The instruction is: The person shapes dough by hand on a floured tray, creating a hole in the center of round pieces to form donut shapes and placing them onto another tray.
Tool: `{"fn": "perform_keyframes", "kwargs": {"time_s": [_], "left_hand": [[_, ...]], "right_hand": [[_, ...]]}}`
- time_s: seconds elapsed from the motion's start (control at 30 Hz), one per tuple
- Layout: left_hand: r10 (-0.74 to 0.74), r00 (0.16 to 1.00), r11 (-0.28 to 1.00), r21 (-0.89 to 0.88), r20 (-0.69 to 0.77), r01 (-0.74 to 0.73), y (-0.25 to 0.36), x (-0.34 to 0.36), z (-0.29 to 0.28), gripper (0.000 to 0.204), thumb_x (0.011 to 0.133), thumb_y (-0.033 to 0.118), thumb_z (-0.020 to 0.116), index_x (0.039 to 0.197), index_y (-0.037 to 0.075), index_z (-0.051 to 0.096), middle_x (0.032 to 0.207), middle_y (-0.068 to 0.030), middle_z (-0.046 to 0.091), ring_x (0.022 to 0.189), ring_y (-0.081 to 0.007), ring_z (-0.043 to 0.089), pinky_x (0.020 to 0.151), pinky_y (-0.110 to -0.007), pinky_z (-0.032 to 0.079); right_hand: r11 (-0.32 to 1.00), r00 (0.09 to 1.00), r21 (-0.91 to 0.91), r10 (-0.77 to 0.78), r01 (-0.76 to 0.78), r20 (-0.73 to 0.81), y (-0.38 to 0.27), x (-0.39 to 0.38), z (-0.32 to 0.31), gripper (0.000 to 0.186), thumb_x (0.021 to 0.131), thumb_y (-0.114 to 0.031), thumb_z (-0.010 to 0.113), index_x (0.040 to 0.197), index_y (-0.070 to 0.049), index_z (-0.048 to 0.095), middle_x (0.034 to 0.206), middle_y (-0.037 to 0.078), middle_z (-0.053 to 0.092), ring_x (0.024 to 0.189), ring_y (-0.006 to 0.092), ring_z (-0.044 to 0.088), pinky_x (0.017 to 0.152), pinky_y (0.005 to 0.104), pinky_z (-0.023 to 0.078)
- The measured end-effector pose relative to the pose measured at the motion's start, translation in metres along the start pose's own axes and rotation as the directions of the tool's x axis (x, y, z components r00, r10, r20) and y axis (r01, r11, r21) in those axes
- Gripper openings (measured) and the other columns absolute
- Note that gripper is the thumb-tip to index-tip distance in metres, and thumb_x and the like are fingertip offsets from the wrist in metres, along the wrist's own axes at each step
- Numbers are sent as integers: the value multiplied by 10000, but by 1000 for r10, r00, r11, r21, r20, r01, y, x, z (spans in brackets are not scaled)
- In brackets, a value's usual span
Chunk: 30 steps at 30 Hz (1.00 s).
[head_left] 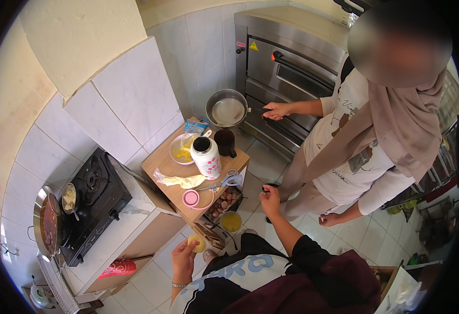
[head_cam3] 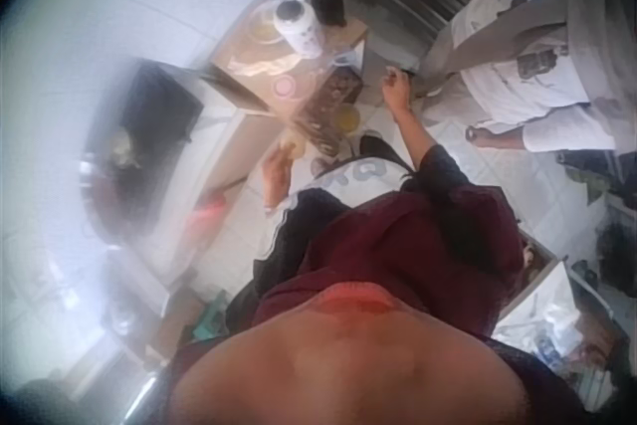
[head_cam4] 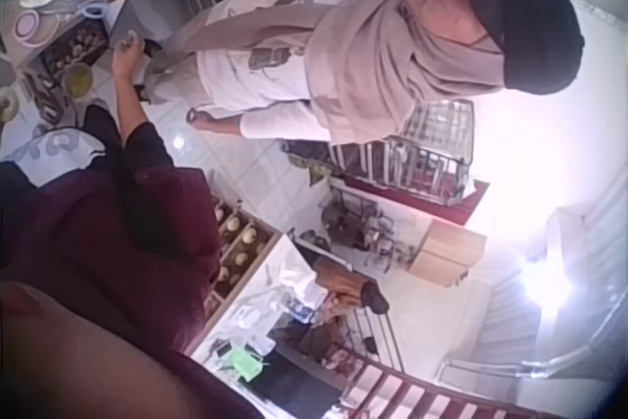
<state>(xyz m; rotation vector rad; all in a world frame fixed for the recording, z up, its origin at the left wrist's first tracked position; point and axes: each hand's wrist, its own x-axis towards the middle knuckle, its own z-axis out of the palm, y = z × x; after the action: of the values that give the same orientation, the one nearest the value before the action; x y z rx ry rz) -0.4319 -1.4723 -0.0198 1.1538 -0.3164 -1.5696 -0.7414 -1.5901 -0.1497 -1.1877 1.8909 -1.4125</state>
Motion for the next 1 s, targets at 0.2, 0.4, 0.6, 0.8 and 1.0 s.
{"fn": "perform_keyframes", "kwargs": {"time_s": [0.2, 0.4, 0.6, 0.8, 1.0], "left_hand": [[3, 1000, 1000, 19, -7, -3, -1, 3, 5, 267, 790, -1, 623, 1023, -113, 556, 918, -149, 637, 830, -207, 630, 775, -295, 512], [43, 997, 998, 48, -69, -39, 0, -5, 4, 237, 785, 15, 633, 994, -87, 587, 876, -122, 642, 802, -187, 627, 763, -285, 509], [31, 987, 991, 136, -155, -10, -9, -36, 16, 288, 794, 81, 654, 1038, -60, 599, 874, -82, 645, 800, -120, 603, 739, -229, 489], [215, 944, 961, -115, -251, -250, -30, -96, -7, 312, 826, 121, 637, 1074, -60, 580, 932, -78, 639, 836, -118, 600, 769, -231, 482], [321, 861, 910, -124, -395, -396, -33, -171, -68, 289, 816, 102, 645, 1049, -61, 592, 939, -89, 643, 837, -118, 602, 758, -236, 482]], "right_hand": [[999, 999, -14, -32, 32, -10, 4, 6, -2, 305, 726, 10, 592, 1027, -33, 563, 968, 86, 527, 720, 147, 543, 638, 259, 466], [977, 994, 211, -60, 40, 89, -7, -3, 10, 235, 801, -18, 565, 1035, -18, 546, 948, 64, 536, 771, 120, 541, 691, 262, 463], [869, 532, 398, -196, -296, 824, -131, -100, 13, 322, 878, -91, 541, 1179, -4, 467, 1058, 55, 543, 976, 125, 522, 872, 263, 412], [925, -124, 68, -123, -374, 985, -178, -149, 33, 416, 874, -64, 545, 1267, -2, 422, 1117, 65, 550, 986, 122, 532, 853, 243, 429], [984, -304, 113, -152, -141, 940, -217, -231, 60, 350, 846, -64, 589, 1193, -71, 541, 1039, 52, 601, 918, 103, 570, 788, 228, 470]]}}
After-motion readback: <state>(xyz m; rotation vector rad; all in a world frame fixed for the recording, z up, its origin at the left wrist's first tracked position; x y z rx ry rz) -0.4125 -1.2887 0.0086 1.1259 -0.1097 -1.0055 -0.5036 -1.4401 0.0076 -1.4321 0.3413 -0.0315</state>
